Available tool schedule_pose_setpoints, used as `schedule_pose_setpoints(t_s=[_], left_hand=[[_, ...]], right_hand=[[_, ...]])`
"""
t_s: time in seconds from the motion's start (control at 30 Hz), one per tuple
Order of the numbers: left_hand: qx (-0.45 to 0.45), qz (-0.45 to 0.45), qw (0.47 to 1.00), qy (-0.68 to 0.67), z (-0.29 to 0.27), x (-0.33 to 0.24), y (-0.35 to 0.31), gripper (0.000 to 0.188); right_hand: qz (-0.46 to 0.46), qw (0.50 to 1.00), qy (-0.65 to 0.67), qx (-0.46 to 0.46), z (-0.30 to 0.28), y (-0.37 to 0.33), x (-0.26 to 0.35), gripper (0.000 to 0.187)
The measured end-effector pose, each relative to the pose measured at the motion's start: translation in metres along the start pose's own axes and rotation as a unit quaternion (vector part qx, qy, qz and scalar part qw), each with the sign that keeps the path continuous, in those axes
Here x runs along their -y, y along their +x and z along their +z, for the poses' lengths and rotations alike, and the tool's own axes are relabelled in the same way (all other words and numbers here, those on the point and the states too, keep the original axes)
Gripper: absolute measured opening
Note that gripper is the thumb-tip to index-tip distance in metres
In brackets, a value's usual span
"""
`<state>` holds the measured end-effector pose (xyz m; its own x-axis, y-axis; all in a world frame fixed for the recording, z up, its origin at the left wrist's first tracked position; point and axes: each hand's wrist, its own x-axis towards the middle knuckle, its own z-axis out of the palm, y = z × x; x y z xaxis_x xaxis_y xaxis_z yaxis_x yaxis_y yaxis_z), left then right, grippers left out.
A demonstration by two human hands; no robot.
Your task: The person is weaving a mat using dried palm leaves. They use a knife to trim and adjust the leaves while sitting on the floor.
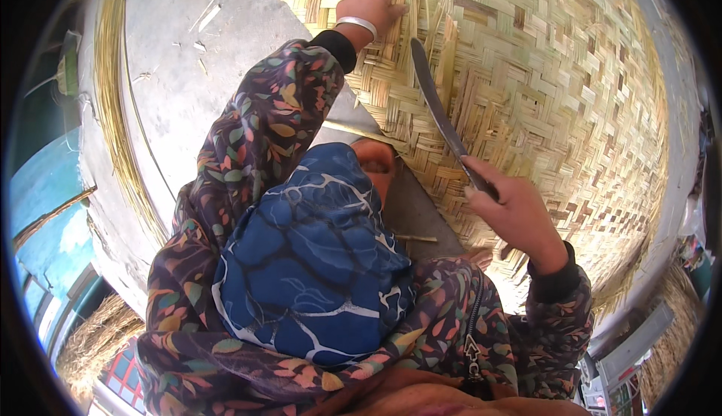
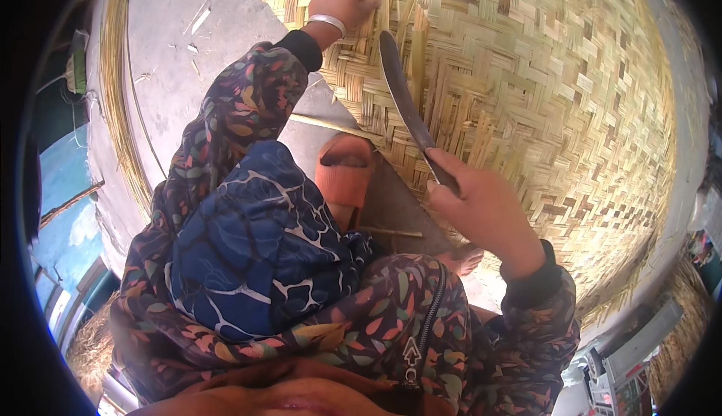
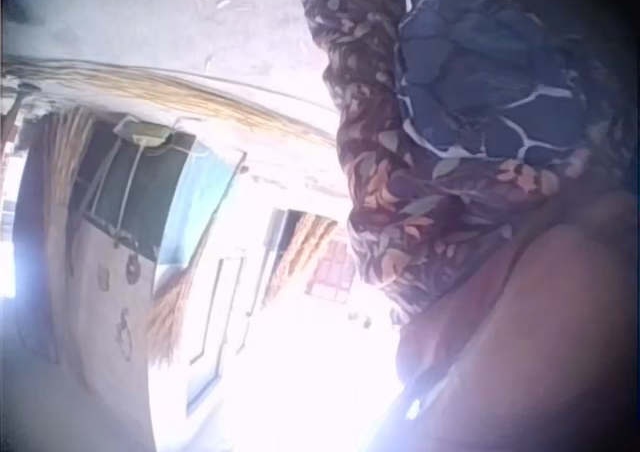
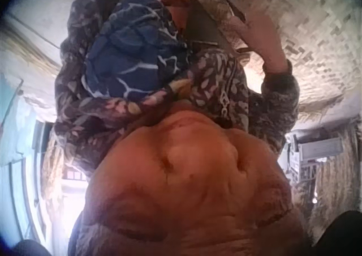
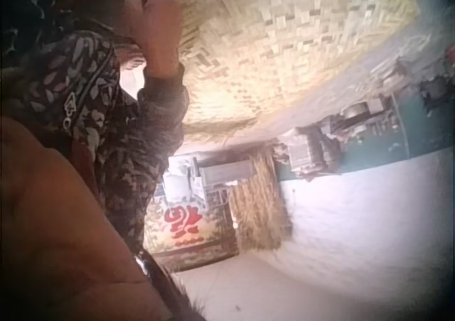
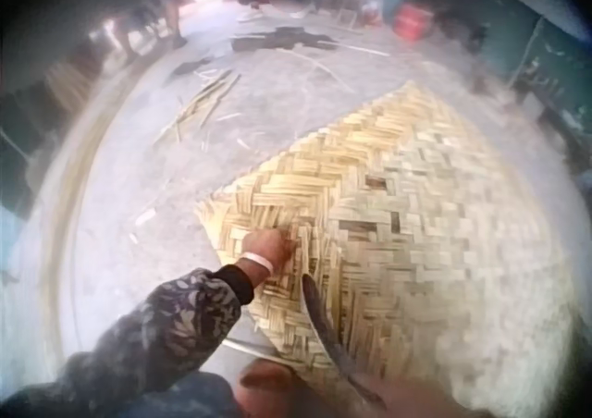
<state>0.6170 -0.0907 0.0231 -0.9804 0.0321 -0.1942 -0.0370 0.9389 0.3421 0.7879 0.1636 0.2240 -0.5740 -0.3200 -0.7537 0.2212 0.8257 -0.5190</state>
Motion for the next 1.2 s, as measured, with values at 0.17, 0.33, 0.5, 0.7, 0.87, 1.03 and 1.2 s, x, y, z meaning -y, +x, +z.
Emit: schedule_pose_setpoints(t_s=[0.17,0.33,0.5,0.7,0.87,1.03,1.2], left_hand=[[-0.011,0.023,0.909,-0.416,0.016,0.018,0.001,0.029],[0.202,-0.032,0.791,-0.576,-0.004,0.015,-0.016,0.031],[0.113,0.023,0.900,-0.420,-0.011,0.005,-0.018,0.033],[0.239,-0.028,0.785,-0.571,-0.006,0.013,-0.001,0.017],[0.340,-0.066,0.714,-0.608,-0.011,0.017,-0.015,0.021],[0.341,-0.070,0.722,-0.598,-0.011,0.016,-0.029,0.028],[0.307,-0.100,0.765,-0.557,-0.012,0.005,-0.035,0.028]], right_hand=[[-0.033,0.923,0.381,-0.047,0.008,0.011,-0.020,0.045],[-0.068,0.892,0.446,-0.019,0.013,0.014,-0.016,0.047],[-0.161,0.900,0.400,0.072,0.041,0.017,-0.010,0.048],[-0.189,0.897,0.383,0.116,0.051,0.015,0.005,0.047],[-0.209,0.899,0.366,0.119,0.048,0.017,0.008,0.048],[-0.186,0.876,0.427,0.123,0.050,0.022,0.009,0.049],[-0.114,0.891,0.435,0.063,0.052,0.034,0.004,0.049]])
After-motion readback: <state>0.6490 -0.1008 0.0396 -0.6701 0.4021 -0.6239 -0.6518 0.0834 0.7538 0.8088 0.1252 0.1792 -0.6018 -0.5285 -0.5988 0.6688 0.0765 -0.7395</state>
